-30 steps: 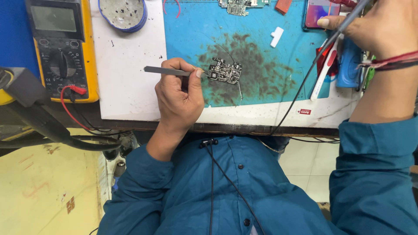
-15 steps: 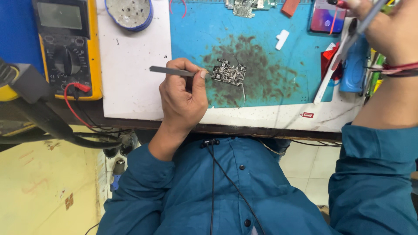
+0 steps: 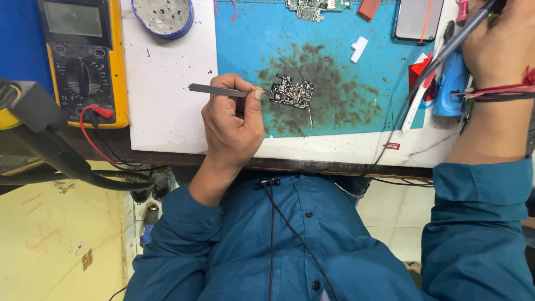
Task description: The person solders a small circuit board on a workbench, holding the board with tweezers in one hand and a soldering iron in the other, applying solder to components on the board. They reposition and turn the board repeatedly while working on different points, with a multimeter and other boards on the bench.
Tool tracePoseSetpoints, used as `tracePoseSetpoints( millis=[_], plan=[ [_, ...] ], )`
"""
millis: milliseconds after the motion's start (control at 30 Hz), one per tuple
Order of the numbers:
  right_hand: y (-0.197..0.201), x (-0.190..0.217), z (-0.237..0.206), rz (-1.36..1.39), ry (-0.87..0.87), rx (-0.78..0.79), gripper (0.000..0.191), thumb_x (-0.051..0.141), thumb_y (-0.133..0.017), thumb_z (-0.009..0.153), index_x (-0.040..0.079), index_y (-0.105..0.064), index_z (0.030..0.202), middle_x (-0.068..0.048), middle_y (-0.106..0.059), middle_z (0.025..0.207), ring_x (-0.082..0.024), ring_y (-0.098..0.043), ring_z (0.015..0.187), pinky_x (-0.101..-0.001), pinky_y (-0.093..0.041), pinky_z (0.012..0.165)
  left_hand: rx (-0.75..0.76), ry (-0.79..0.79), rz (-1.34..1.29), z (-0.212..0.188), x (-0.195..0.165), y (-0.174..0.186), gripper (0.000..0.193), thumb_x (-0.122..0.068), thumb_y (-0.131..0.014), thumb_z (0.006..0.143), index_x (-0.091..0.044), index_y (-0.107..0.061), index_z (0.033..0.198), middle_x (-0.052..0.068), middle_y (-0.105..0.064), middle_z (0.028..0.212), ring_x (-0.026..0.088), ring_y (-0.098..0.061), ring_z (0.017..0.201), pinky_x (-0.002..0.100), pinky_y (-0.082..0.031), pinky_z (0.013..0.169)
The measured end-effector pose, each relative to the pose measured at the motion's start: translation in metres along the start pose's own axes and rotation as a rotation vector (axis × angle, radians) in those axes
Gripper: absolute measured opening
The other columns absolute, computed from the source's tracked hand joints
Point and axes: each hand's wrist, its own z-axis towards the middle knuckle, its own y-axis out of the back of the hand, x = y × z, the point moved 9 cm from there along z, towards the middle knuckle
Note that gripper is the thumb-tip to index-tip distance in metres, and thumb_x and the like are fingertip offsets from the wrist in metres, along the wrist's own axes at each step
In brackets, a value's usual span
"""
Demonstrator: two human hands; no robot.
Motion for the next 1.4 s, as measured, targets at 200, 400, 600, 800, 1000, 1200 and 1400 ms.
tracePoseSetpoints(
  millis=[200, 400, 600, 800, 1000, 1200, 1400],
  plan=[
    [-0.004, -0.018, -0.012, 0.18, -0.287, -0.045, 0.023, 0.016, -0.054, 0.114, -0.005, -0.058, 0.124, -0.014, -0.066, 0.096, -0.025, -0.068, 0.081, -0.034, -0.052, 0.071, -0.003, 0.005, 0.001, 0.0, 0.001, -0.001, 0.017, 0.0, -0.065, 0.107, -0.001, -0.049, 0.111, 0.006, -0.066, 0.085, 0.007, -0.059, 0.066, 0.024, -0.048, 0.059],
    [0.014, 0.05, -0.001, 0.509, -0.247, -0.104, 0.037, 0.031, -0.046, 0.118, 0.001, -0.047, 0.139, -0.005, -0.061, 0.116, -0.014, -0.064, 0.098, -0.0278, -0.056, 0.081, -0.002, 0.016, 0.003, -0.001, 0.001, 0.0, 0.017, -0.001, -0.066, 0.107, -0.001, -0.049, 0.11, 0.006, -0.066, 0.085, 0.006, -0.059, 0.066, 0.024, -0.048, 0.058],
    [-0.002, 0.144, -0.01, 0.814, -0.402, -0.013, 0.028, 0.014, -0.065, 0.118, 0.001, -0.051, 0.138, -0.002, -0.056, 0.116, -0.008, -0.051, 0.094, -0.0217, -0.045, 0.084, 0.005, 0.023, 0.019, -0.001, 0.0, 0.0, 0.017, -0.001, -0.066, 0.107, -0.001, -0.049, 0.111, 0.006, -0.067, 0.084, 0.006, -0.059, 0.066, 0.024, -0.048, 0.059],
    [-0.012, 0.212, -0.013, 0.861, -0.385, 0.024, 0.018, 0.011, -0.07, 0.108, -0.003, -0.067, 0.12, -0.005, -0.065, 0.093, -0.01, -0.058, 0.082, -0.025, -0.046, 0.074, 0.015, 0.051, 0.013, -0.002, 0.001, 0.0, 0.019, -0.002, -0.066, 0.107, -0.001, -0.049, 0.114, 0.005, -0.068, 0.084, 0.006, -0.06, 0.066, 0.024, -0.048, 0.059],
    [-0.017, 0.244, -0.007, 0.755, -0.195, -0.012, 0.007, 0.008, -0.067, 0.103, 0.001, -0.066, 0.102, -0.01, -0.064, 0.083, -0.022, -0.061, 0.069, -0.0315, -0.045, 0.063, 0.015, 0.054, 0.015, -0.003, 0.0, -0.001, 0.018, -0.002, -0.066, 0.108, -0.002, -0.049, 0.115, 0.006, -0.069, 0.087, 0.006, -0.062, 0.069, 0.024, -0.051, 0.061],
    [-0.021, 0.248, -0.005, 0.726, -0.175, 0.01, 0.008, 0.008, -0.069, 0.098, 0.001, -0.066, 0.096, -0.01, -0.063, 0.079, -0.024, -0.06, 0.068, -0.0326, -0.044, 0.061, 0.017, 0.053, 0.032, -0.004, -0.001, -0.002, 0.018, -0.003, -0.067, 0.107, -0.002, -0.05, 0.114, 0.006, -0.069, 0.086, 0.007, -0.063, 0.068, 0.024, -0.051, 0.062],
    [-0.019, 0.249, -0.004, 0.742, -0.147, 0.005, 0.008, 0.007, -0.069, 0.098, 0.001, -0.066, 0.095, -0.01, -0.065, 0.081, -0.023, -0.061, 0.069, -0.0321, -0.044, 0.061, 0.018, 0.056, 0.03, -0.004, -0.001, -0.003, 0.018, -0.003, -0.067, 0.107, -0.002, -0.051, 0.115, 0.006, -0.069, 0.088, 0.007, -0.064, 0.07, 0.024, -0.053, 0.063]
  ],
)
